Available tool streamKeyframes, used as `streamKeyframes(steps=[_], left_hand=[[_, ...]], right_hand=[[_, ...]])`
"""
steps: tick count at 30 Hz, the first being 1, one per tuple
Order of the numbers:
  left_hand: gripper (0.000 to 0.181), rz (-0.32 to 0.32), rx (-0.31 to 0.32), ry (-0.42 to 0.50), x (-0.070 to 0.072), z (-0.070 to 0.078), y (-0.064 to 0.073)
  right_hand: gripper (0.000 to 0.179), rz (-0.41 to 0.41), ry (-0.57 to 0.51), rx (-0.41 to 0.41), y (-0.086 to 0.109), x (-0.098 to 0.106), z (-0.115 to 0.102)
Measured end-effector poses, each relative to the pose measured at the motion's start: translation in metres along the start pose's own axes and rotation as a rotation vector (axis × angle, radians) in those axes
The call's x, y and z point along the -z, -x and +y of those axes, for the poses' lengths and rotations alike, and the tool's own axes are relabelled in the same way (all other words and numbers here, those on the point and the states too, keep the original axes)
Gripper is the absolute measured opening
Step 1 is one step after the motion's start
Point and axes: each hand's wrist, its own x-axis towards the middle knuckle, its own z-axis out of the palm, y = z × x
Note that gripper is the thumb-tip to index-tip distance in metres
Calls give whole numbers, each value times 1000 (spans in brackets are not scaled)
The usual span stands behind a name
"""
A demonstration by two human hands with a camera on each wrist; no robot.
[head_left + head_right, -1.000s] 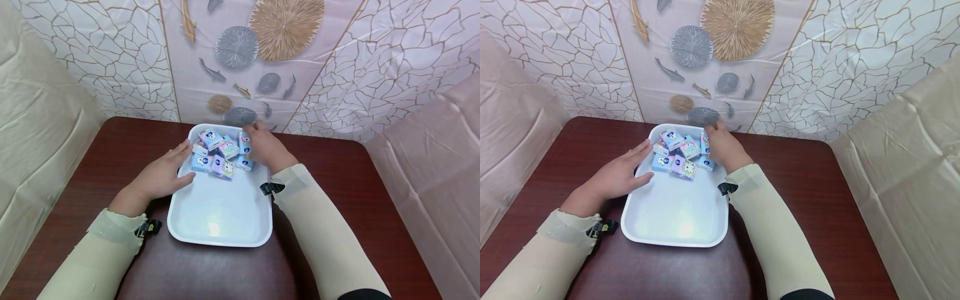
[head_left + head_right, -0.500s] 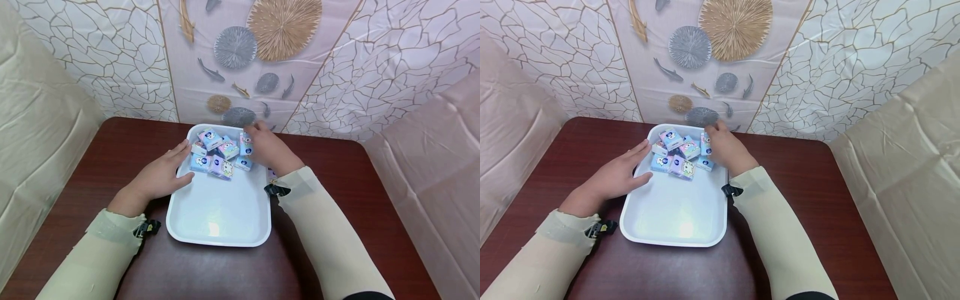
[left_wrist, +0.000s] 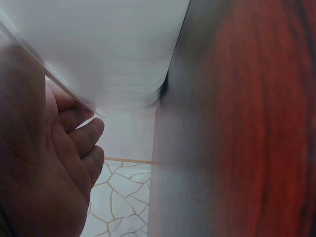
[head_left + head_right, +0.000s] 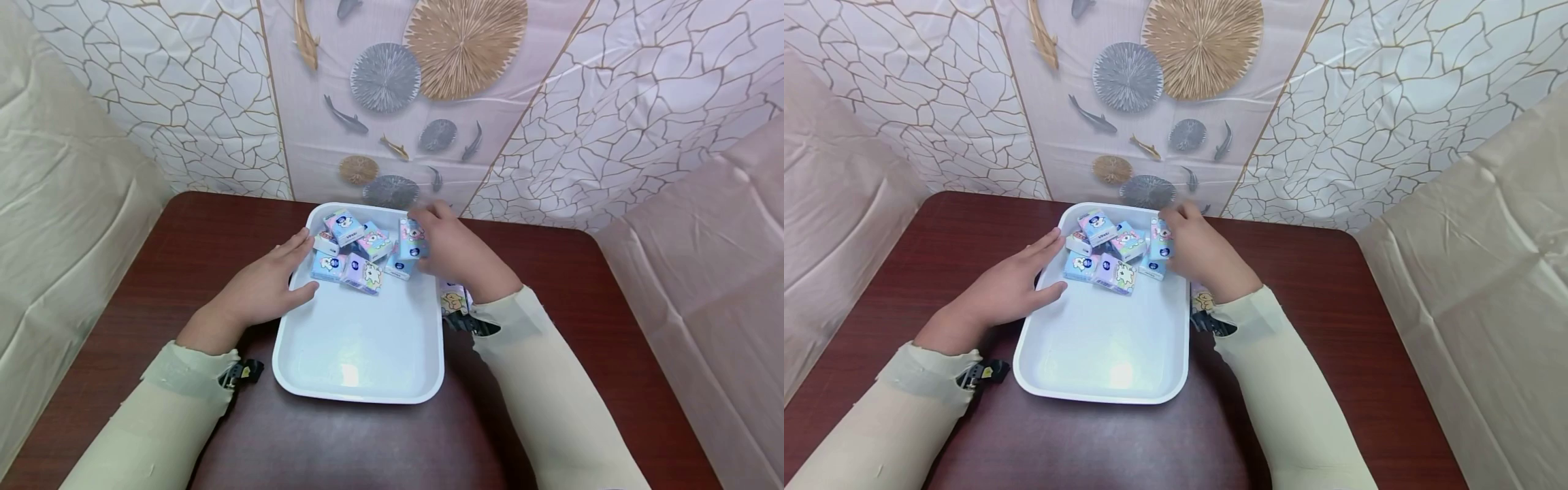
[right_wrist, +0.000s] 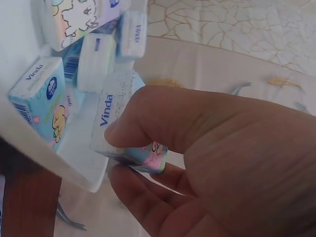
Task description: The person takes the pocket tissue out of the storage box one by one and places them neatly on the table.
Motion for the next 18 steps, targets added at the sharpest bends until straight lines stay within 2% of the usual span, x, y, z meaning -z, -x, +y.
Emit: streamKeyframes(steps=[8,18], left_hand=[[90,6,-4,-2,0,0,-1],[90,-4,2,1,-1,0,0]], right_hand=[[83,3,-38,-30,20,4,3],[82,2,-79,-25,44,9,12]])
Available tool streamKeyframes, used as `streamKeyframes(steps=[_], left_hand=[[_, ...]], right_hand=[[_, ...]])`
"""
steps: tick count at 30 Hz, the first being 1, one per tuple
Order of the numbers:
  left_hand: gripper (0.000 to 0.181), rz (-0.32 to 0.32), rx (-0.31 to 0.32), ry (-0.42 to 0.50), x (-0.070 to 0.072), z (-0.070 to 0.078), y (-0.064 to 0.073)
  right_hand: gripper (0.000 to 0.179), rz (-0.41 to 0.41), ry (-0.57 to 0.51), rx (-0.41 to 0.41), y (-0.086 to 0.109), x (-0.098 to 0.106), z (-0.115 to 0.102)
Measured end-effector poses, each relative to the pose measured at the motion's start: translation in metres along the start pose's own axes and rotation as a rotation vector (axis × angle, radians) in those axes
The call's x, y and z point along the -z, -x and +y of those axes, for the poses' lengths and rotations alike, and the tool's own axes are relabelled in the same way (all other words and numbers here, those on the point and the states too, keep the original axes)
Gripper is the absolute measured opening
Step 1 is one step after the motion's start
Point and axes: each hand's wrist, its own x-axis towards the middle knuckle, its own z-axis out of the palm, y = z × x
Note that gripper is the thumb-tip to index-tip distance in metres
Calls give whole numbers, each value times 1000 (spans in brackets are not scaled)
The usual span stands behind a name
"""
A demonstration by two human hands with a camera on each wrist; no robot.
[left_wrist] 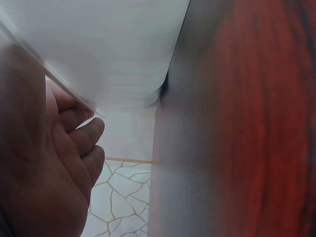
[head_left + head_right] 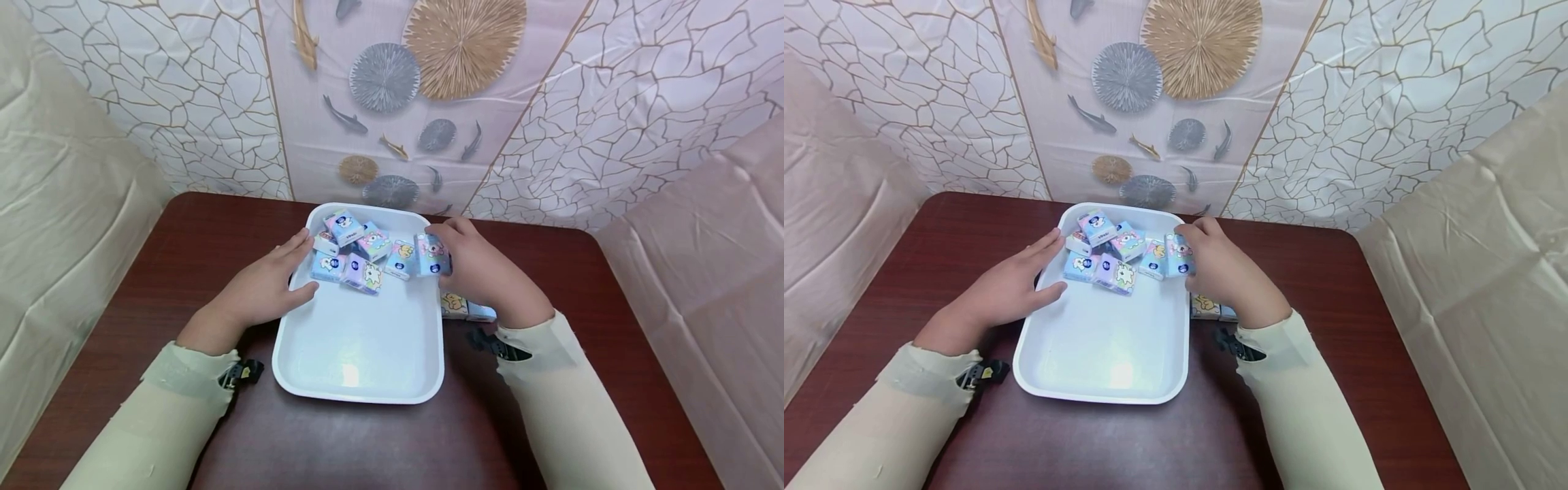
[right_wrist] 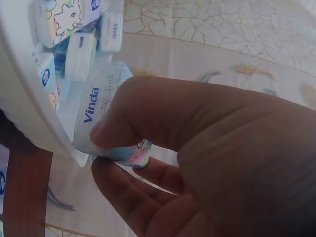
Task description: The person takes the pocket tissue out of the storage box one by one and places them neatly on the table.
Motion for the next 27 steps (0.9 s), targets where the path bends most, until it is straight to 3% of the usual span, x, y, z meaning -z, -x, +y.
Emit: streamKeyframes(steps=[27], left_hand=[[93,-12,11,13,-2,-1,-1]], right_hand=[[77,-89,-11,-103,49,4,43]])
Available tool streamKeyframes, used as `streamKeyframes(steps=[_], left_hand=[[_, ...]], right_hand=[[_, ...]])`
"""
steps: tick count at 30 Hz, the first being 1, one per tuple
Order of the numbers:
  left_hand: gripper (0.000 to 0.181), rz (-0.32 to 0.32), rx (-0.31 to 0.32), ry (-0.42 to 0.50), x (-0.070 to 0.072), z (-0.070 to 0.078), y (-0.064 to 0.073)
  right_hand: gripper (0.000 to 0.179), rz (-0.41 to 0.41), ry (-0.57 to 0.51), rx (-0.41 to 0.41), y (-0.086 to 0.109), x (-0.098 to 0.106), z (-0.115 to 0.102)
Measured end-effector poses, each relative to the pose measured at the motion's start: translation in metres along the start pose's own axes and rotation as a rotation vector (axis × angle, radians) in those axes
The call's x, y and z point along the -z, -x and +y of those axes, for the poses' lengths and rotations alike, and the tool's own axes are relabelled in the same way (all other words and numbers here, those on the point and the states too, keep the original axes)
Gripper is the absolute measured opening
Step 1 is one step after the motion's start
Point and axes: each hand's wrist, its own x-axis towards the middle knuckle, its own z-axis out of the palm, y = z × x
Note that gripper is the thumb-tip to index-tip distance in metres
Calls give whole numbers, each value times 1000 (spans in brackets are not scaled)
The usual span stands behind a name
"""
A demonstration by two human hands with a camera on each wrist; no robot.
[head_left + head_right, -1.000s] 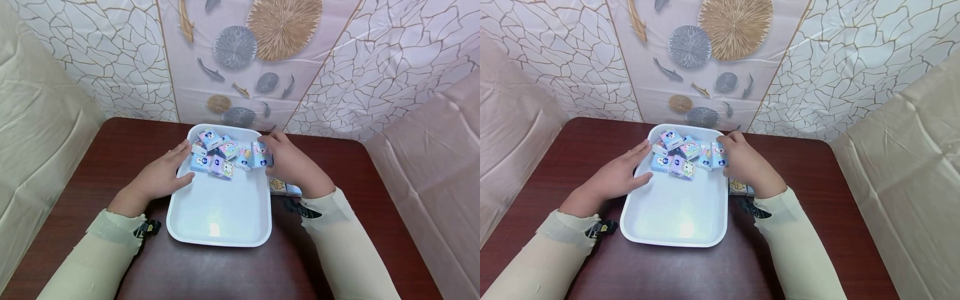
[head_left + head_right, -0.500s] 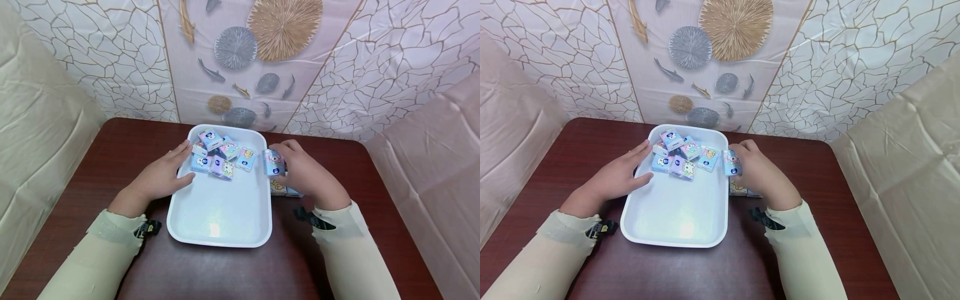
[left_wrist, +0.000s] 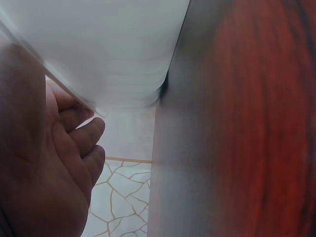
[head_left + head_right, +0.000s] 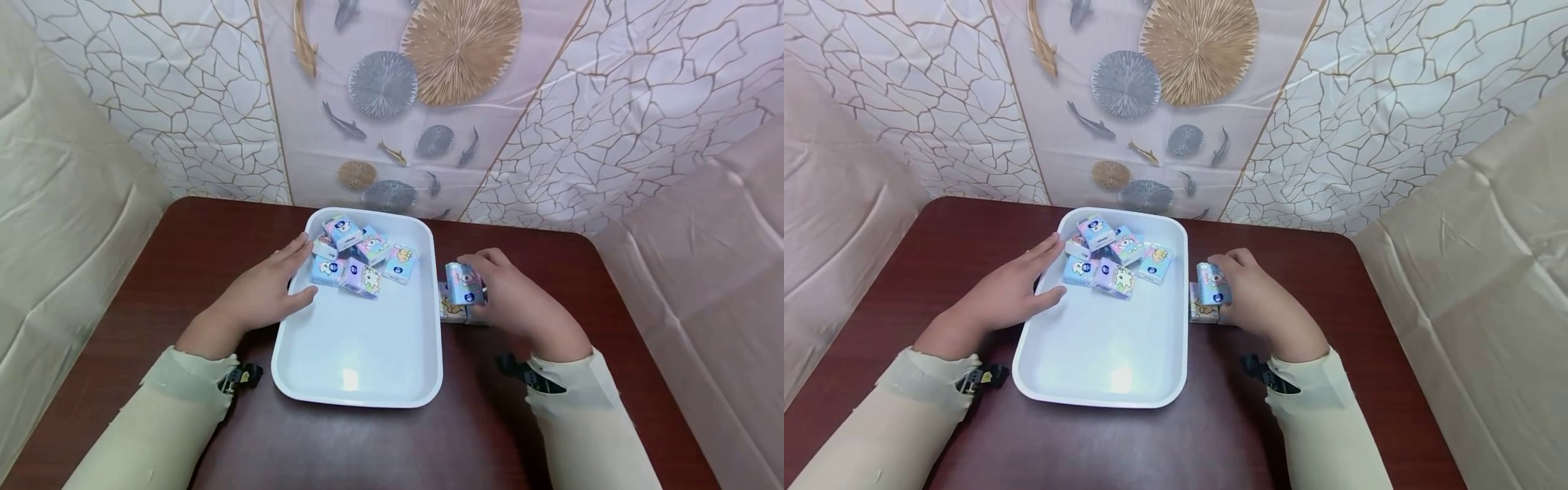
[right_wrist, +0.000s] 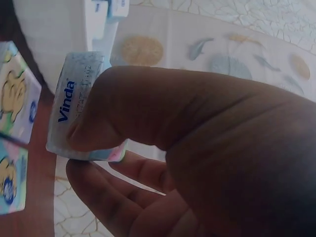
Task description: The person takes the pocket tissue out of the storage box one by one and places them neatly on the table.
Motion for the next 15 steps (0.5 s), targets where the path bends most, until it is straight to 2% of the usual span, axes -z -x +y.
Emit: streamKeyframes(steps=[6,15], left_hand=[[93,6,-8,3,-1,1,-1],[93,-7,11,5,0,1,0]], right_hand=[[80,2,7,-40,14,-3,15],[81,9,-20,-65,27,-4,38]])
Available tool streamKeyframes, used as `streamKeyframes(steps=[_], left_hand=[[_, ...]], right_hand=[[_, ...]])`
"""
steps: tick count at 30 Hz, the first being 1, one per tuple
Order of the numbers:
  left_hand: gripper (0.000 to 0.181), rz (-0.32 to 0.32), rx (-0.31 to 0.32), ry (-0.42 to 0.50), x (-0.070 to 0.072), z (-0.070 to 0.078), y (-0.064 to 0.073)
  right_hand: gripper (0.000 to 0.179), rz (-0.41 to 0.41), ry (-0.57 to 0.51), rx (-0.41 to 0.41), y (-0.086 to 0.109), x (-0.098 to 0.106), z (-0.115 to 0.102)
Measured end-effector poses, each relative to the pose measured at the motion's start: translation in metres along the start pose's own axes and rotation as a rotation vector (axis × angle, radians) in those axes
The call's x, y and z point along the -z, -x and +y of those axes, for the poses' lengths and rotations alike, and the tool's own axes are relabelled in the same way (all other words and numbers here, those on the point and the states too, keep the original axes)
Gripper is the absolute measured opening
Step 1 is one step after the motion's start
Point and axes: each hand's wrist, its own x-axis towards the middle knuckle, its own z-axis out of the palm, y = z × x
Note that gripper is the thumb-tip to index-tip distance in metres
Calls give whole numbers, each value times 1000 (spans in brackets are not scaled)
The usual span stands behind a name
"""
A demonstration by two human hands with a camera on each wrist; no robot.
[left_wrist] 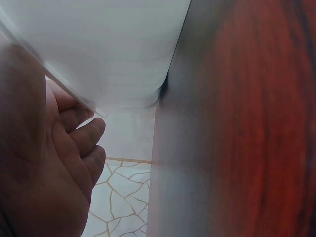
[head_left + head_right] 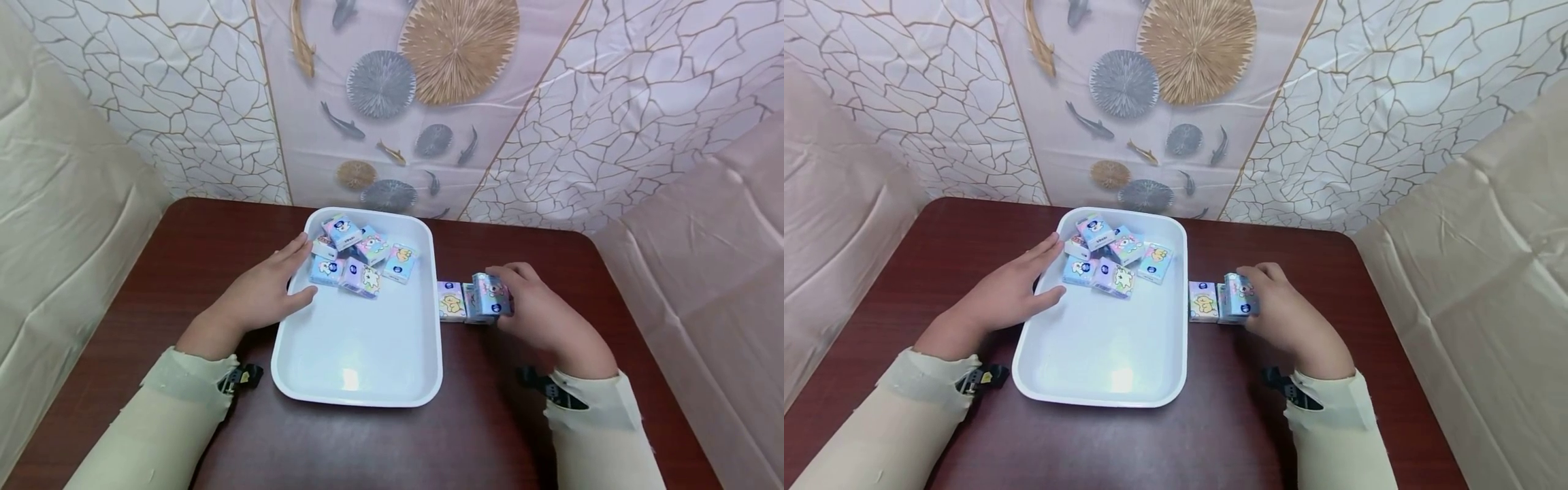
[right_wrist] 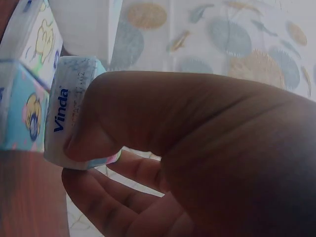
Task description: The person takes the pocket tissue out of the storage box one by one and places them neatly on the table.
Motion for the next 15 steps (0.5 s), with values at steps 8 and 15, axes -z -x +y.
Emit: streamKeyframes(steps=[8,15], left_hand=[[93,2,-1,-3,-1,-1,-1],[93,3,-3,-5,-1,0,-1]], right_hand=[[83,-6,-13,-51,6,2,21],[83,-20,-7,-87,7,0,31]])
